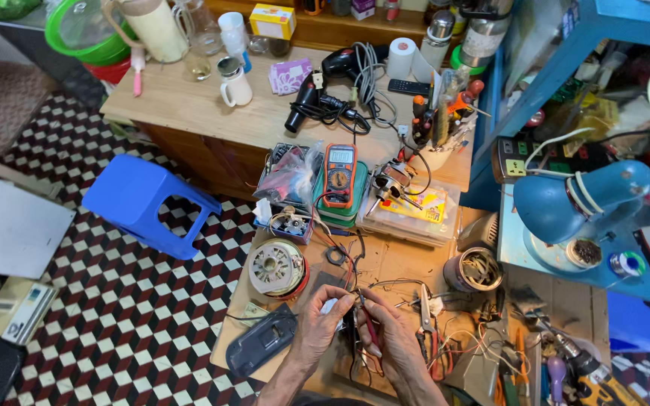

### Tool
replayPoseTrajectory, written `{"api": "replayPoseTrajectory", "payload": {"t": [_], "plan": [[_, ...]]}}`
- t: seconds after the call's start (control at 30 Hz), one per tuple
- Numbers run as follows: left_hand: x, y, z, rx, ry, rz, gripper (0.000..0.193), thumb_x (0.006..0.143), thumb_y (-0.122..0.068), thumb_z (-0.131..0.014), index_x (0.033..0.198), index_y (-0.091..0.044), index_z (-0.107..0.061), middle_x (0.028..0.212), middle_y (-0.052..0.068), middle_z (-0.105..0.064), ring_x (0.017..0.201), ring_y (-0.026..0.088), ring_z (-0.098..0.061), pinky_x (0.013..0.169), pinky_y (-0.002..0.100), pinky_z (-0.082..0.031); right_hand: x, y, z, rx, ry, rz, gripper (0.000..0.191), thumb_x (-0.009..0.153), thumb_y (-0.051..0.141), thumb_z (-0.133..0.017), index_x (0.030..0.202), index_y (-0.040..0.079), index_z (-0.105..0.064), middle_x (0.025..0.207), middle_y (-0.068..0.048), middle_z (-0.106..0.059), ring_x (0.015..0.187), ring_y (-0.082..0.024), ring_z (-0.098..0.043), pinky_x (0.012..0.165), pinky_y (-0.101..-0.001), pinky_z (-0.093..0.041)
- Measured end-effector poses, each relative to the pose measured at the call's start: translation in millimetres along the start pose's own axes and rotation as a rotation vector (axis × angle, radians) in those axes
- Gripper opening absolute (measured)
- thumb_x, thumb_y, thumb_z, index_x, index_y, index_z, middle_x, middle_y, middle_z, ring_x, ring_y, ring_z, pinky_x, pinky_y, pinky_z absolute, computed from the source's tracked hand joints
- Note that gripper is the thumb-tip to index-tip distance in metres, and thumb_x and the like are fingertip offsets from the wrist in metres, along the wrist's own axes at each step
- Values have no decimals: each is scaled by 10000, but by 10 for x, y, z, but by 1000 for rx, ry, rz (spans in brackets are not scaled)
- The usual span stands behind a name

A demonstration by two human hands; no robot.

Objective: The person uses a power drill to remove screws from a motor stator, then wipes the stator with a cloth. They handle the rotor and stator separately, use a multimeter to test electrical continuity, and manipulate wires and small components on the workbench.

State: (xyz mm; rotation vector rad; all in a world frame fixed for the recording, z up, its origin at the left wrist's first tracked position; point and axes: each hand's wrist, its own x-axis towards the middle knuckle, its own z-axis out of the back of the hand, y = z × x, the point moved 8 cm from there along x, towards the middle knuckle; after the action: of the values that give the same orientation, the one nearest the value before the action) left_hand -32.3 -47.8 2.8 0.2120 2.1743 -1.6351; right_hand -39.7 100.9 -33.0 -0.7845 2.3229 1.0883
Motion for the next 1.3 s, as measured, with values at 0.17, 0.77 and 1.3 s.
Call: {"api": "replayPoseTrajectory", "payload": {"t": [0.17,0.77,1.3], "plan": [[-66,181,-175,-18,-107,-24,253,912,-264,-750,1013,-38,-695,909,-9,-686,816,44,-606,728,220,-509,-45,151,161,-51,32,-52,484,954,133,-575,1413,-19,-560,783,-89,-624,495,-142,-530,343,-241,-325],[59,-30,-299,-221,-78,35,219,919,-232,-720,1037,-69,-633,806,51,-698,635,102,-657,552,259,-538,189,323,39,-68,64,-73,521,955,145,-571,1445,-23,-520,796,-96,-622,498,-151,-537,344,-247,-332],[86,-62,-353,-177,-70,15,228,912,-247,-729,1042,-77,-650,829,31,-691,667,77,-641,579,238,-518,70,419,4,-60,3,-54,519,964,129,-556,1455,-30,-503,776,-103,-620,495,-148,-527,328,-235,-313]]}}
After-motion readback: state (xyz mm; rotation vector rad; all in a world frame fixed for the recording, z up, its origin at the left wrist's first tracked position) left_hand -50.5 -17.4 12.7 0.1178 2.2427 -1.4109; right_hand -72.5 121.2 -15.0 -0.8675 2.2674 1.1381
